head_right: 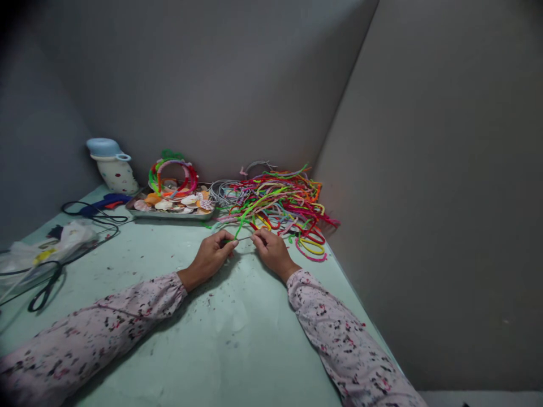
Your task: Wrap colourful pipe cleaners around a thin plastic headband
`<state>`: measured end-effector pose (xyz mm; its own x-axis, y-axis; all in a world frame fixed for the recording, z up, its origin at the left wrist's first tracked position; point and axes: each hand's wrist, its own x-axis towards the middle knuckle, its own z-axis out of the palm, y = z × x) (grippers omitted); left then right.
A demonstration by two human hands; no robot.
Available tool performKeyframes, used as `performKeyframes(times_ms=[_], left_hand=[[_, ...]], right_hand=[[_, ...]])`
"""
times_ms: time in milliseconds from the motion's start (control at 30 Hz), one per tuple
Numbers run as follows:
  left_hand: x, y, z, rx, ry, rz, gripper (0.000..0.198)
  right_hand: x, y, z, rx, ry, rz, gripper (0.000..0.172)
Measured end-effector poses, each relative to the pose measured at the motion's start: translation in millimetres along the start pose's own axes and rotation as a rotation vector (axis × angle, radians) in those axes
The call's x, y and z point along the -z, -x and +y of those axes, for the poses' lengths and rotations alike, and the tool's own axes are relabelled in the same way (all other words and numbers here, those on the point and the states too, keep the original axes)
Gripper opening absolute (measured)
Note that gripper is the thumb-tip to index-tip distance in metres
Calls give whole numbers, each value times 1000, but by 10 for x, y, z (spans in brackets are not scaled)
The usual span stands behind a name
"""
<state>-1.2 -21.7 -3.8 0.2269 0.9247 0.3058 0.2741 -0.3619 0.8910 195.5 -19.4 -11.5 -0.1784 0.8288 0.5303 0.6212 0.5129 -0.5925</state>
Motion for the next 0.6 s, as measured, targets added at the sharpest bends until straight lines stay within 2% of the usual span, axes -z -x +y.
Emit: performKeyframes(times_ms=[600], left_hand=[[-3, -8, -39, -28, -45, 3, 18]], right_hand=[[2, 3, -10, 14, -1, 2, 20]])
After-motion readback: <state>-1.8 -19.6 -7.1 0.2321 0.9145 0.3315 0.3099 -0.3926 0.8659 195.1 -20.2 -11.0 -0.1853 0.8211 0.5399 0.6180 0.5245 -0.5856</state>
